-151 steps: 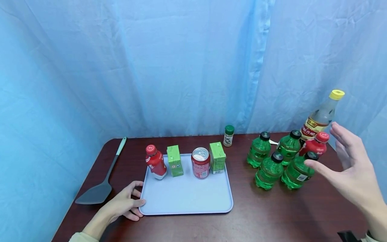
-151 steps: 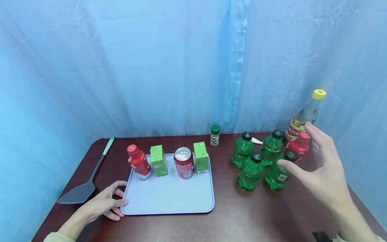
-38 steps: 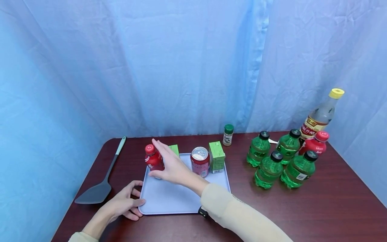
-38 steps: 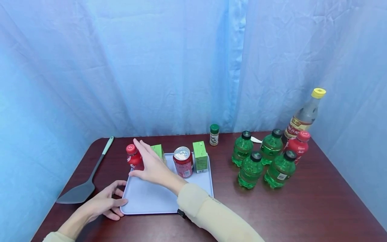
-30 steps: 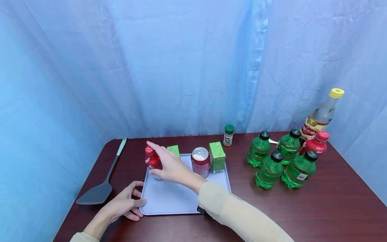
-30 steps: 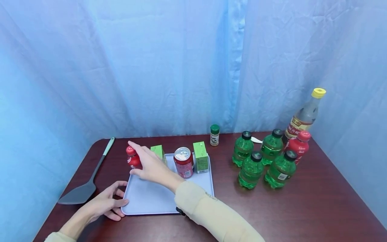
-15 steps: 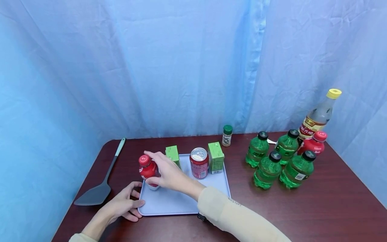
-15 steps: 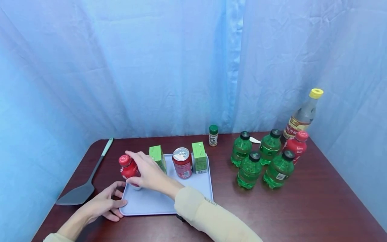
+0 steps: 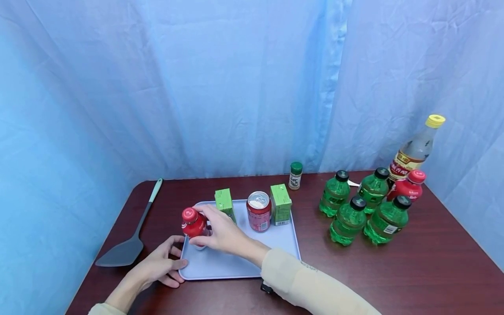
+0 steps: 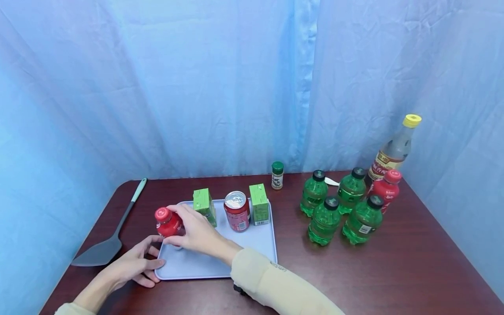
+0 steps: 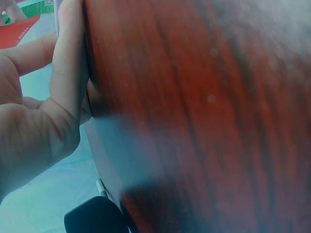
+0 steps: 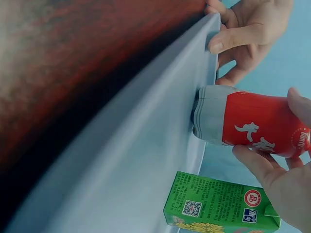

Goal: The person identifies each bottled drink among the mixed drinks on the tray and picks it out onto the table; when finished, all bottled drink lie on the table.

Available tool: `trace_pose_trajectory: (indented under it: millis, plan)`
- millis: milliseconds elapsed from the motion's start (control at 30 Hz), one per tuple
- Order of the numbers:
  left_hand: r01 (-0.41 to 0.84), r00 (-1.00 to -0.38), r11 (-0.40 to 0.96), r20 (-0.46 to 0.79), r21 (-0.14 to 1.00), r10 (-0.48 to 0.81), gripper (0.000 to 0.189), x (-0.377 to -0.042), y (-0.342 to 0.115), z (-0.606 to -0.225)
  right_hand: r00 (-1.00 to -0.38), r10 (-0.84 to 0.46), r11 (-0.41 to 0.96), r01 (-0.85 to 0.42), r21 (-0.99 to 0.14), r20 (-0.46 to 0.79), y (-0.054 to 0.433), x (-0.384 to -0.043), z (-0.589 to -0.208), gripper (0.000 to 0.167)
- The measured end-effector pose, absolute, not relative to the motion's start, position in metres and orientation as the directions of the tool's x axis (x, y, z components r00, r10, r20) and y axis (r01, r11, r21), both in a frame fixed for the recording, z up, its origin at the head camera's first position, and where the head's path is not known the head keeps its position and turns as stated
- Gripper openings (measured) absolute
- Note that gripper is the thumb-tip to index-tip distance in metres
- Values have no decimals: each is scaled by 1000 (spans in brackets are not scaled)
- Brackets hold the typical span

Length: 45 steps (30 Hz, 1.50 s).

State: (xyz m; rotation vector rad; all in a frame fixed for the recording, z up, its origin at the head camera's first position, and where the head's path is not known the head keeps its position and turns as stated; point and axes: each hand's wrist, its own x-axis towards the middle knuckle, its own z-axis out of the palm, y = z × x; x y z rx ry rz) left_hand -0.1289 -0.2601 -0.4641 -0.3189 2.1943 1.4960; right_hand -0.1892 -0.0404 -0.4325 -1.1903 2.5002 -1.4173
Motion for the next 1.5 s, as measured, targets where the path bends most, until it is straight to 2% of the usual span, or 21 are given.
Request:
trace_pose_trajectory:
  millis: [333, 633, 900, 1200, 1500]
  plan:
    - [-433, -868, 392, -492, 812, 60, 69, -129, -261, -465, -704, -615, 260, -606, -751, 355, -40, -187, -438, 77]
    - [-429, -867, 390, -493, 815, 74, 69, -129, -262, -464, -728, -578, 238, -584, -776, 370, -42, -185, -439, 75]
    - [-427, -871, 394, -487, 814, 62, 69, -129, -261, -466, -701, -576, 209, -624, -753, 421, -39, -184, -440, 74]
    - [-428, -867, 376, -491, 822, 84, 69, -130, -261, -466, -712, -544, 180, -615, -767, 444, -32, -184, -428, 74]
    - [-431, -869, 372, -489, 822, 72, 68, -129, -260, -465, -738, -573, 179, -537, -824, 357, -10, -184, -404, 74]
